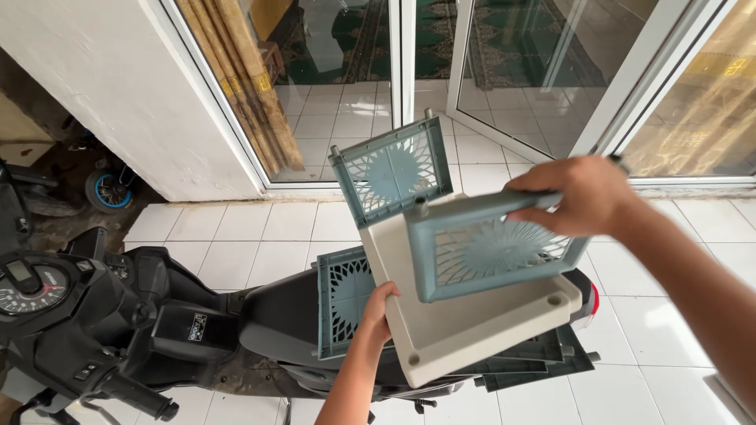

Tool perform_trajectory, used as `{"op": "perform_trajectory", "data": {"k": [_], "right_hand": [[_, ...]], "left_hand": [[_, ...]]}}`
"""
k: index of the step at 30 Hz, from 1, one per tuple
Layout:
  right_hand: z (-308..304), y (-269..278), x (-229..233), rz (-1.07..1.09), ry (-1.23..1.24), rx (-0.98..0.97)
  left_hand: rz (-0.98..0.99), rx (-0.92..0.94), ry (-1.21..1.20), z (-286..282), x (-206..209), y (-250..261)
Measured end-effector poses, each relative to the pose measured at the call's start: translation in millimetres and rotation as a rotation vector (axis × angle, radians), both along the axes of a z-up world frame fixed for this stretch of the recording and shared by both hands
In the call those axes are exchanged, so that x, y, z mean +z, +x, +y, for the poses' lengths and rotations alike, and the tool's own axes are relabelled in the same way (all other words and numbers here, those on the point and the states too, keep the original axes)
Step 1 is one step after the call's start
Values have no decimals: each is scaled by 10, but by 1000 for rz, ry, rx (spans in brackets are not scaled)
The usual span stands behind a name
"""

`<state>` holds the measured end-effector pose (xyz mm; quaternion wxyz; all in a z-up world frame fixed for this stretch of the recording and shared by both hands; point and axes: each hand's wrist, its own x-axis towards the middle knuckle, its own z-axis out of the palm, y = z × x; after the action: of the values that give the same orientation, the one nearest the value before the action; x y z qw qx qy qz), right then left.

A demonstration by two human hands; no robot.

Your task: The recorder assembles a multi-tier plastic storage rack by attaching side panels to shelves.

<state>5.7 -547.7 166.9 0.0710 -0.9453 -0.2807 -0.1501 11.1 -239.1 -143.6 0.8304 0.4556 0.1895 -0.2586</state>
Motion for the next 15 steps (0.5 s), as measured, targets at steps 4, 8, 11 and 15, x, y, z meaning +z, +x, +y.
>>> {"op": "perform_trajectory", "data": {"k": [4,8,11,15], "right_hand": [[103,-107,438,-59,49,54],[236,-119,692,-36,86,133],[438,-157,763,-6,70,177],[669,-216,820,43,16,117]], "left_hand": [[17,-6,-5,109,-12,105],[38,-10,-17,110,53,148],[37,-6,7,89,129,155],[15,-4,28,97,221,149]]}}
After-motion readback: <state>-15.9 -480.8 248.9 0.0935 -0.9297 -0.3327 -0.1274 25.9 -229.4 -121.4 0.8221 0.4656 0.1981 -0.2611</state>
